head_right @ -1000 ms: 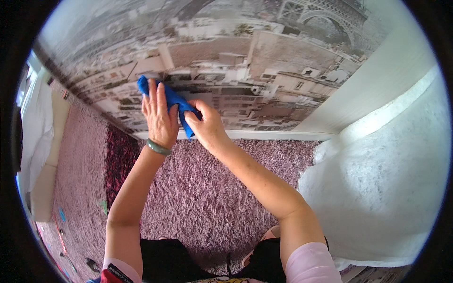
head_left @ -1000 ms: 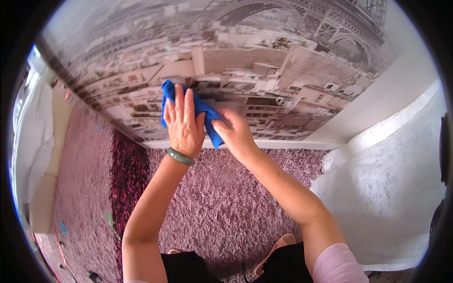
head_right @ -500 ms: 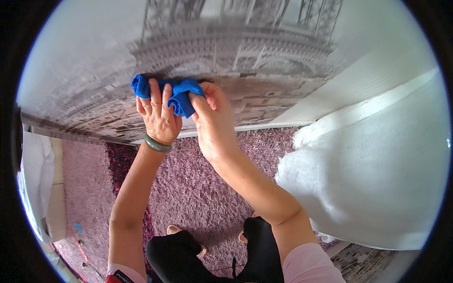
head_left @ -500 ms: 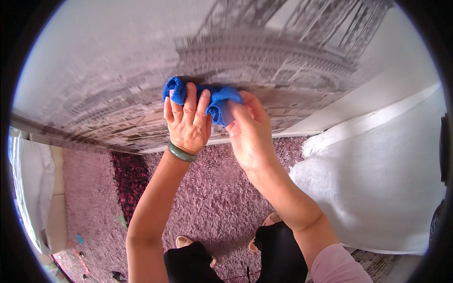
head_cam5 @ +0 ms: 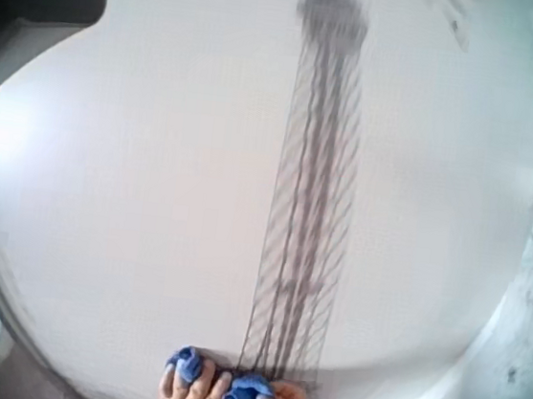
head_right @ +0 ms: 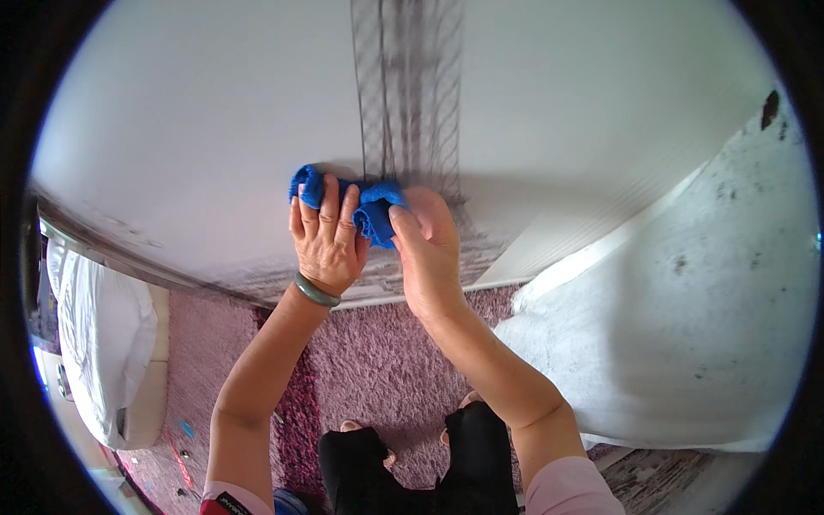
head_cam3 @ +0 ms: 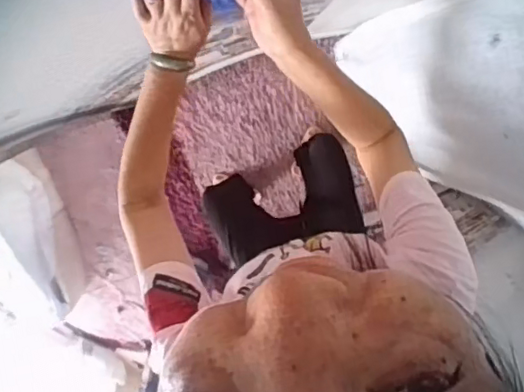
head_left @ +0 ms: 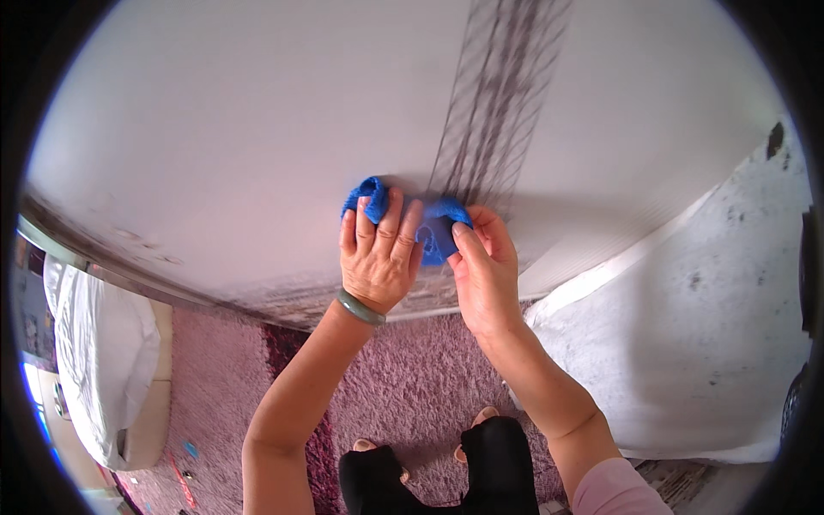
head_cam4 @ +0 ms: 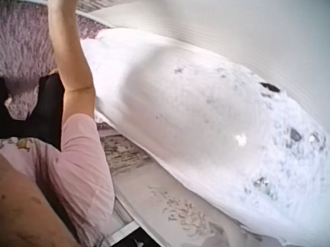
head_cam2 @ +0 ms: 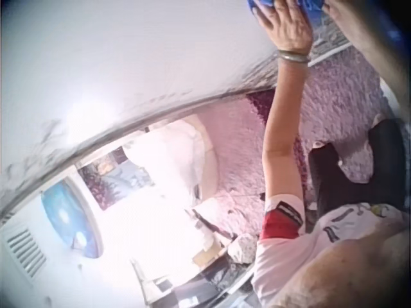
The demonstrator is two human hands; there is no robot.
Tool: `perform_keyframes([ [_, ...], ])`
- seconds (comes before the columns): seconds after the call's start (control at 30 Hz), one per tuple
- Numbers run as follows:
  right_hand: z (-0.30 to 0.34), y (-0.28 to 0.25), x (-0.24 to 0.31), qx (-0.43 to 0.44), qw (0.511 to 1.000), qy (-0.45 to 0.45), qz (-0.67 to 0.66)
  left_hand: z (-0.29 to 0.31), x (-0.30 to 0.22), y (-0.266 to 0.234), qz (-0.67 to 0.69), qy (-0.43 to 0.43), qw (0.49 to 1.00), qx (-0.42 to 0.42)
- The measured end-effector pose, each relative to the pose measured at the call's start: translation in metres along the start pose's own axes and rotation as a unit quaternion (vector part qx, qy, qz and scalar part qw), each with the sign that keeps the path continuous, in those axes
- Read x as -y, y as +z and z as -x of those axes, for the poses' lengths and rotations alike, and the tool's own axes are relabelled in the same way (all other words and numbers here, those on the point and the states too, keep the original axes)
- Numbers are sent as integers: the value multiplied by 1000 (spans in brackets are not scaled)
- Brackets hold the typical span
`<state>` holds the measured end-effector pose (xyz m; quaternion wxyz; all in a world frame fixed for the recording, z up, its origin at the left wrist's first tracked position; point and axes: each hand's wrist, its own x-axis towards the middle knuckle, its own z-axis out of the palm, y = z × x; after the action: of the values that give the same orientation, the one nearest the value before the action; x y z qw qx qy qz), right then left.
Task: The person wipes a wall with a blue cloth, then cleans a black shelf unit and a white cabinet door using the same cloth. The person moves around the room to reach different surfaces.
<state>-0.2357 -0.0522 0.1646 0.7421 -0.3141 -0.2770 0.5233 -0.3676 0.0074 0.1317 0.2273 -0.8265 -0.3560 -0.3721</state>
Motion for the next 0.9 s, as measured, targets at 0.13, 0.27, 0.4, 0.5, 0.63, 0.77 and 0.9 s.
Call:
perform_keyframes([
  [0.13, -13, 36, 64, 1, 1000, -11, 6, -74, -1, -45, -10, 15, 1000, 19],
  [0.27, -26, 51, 121, -19, 999, -26, -5, -144, -12, -82, -2, 62, 997, 52],
  [0.4, -33, 49, 180, -73, 996, -39, -35, -200, -35, -96, -19, 132, 989, 60],
  [0.5, -40, 26, 222, -130, 989, -61, -29, -236, -62, -92, -31, 198, 977, 75],
  [0.63, -52, -10, 281, -169, 978, -121, -2, -286, -113, -76, -66, 269, 957, 86],
  [0.77, -74, -53, 336, -225, 953, -191, 71, -347, -177, -67, -30, 295, 951, 90],
  [0.9, -93, -83, 383, -274, 919, -261, 107, -400, -238, -53, -31, 316, 947, 50],
])
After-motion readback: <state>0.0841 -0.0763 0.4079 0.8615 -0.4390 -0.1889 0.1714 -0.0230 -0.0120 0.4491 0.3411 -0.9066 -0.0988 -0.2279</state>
